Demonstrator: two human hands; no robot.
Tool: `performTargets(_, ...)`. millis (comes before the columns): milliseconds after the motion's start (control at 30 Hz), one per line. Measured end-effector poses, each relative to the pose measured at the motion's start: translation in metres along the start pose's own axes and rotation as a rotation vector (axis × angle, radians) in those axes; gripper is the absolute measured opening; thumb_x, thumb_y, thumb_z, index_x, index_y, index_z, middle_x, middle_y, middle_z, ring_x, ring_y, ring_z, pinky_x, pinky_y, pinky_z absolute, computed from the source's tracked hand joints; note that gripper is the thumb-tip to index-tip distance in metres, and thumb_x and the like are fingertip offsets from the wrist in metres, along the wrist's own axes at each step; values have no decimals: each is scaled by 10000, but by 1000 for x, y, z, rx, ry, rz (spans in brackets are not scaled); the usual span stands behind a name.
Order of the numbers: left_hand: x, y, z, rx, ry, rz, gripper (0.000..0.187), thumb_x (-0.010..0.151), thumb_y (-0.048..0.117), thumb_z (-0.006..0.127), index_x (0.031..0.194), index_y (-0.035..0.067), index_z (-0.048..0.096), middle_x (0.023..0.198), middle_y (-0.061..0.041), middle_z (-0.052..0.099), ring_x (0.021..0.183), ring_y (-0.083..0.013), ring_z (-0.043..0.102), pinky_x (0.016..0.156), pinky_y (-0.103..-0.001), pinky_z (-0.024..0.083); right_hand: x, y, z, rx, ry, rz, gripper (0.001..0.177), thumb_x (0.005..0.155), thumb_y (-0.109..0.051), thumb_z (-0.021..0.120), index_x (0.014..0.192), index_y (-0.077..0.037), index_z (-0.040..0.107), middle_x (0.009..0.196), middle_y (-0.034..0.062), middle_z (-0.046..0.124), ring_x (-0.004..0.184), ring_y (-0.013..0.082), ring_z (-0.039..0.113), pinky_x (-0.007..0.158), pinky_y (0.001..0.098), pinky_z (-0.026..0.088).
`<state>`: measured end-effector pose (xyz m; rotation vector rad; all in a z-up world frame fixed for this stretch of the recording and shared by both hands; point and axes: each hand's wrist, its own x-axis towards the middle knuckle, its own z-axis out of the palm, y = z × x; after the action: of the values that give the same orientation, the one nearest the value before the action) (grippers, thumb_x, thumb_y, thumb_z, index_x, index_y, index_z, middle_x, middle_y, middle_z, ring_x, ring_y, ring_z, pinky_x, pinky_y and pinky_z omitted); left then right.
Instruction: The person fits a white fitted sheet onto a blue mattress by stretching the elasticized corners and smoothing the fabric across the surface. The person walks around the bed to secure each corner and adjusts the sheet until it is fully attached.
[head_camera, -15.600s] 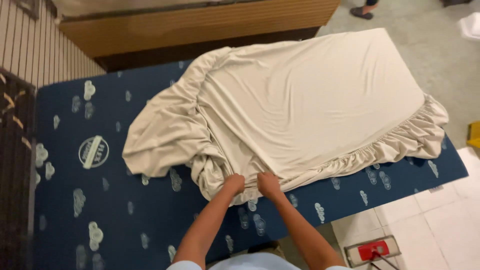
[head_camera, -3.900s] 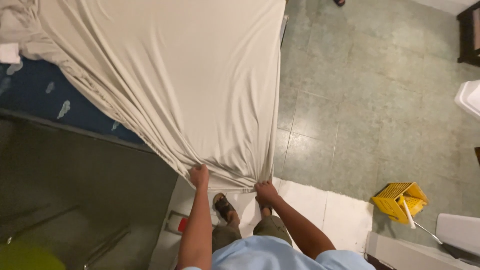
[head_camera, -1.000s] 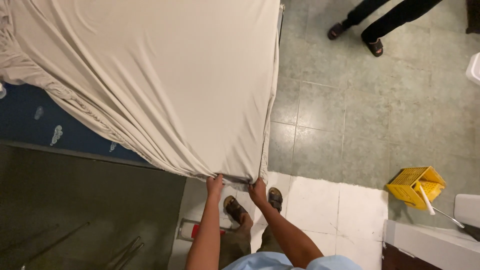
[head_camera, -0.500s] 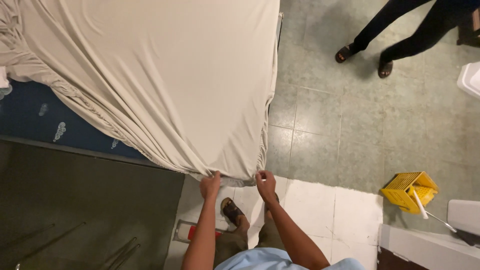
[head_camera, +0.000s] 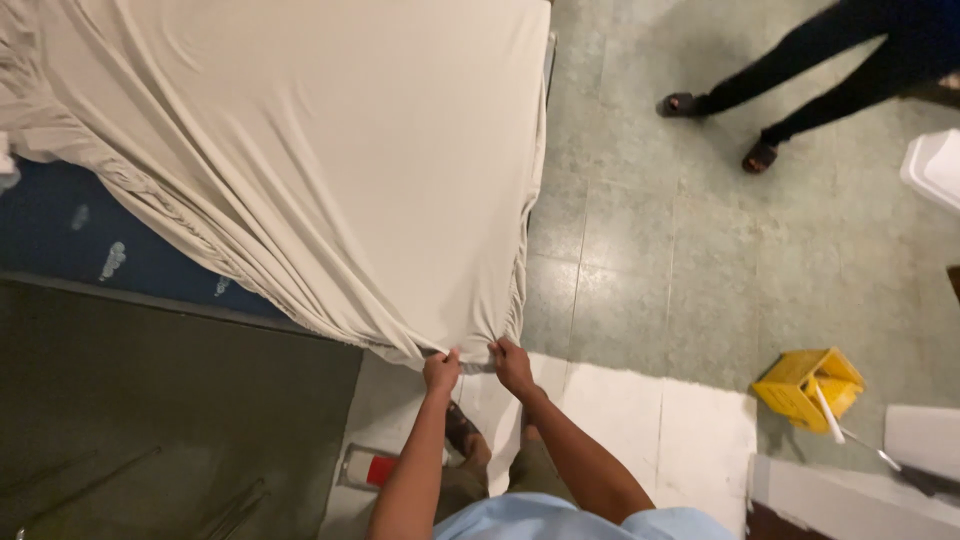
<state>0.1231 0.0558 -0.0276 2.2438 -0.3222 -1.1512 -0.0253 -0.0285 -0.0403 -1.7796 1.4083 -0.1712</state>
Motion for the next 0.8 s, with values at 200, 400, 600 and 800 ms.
performTargets(200,-9,-1,-2,21,-1,6,462,977,473,592,869,68,784,798,-120,767,925,-328,757,854,-418,569,-7,3,-7,37,-128,88,453,1051,-485,481,969,-69,641,919,275,702,956,499,670,875,586,514)
performTargets(400,-8,1,-32,-55,-228,-36,467,875,495,707,925,36,776,796,-120,760,713,-224,752,632,-325,607,-20,-11,-56,-64,-265,114,553,965,-622,581,748,-126,694,562,42,688,542,197,719,714,373,585)
performTargets(600,-5,-16,-79,12,-165,-56,454,905,478,666,892,33,760,733,-119,724,702,-231,743,623,-368,571,-12,-56,-45,-386,-405,-272,338,971,-322,601,806,-36,676,675,192,668,704,418,711,673,495,545)
performTargets(800,1,-23,-134,-22,-16,-77,339,930,434,637,801,125,697,652,-68,622,607,-185,620,622,-361,498,-10,-121,-1,-428,-521,-475,243,952,-281,609,910,-68,717,763,175,711,786,423,713,711,537,574)
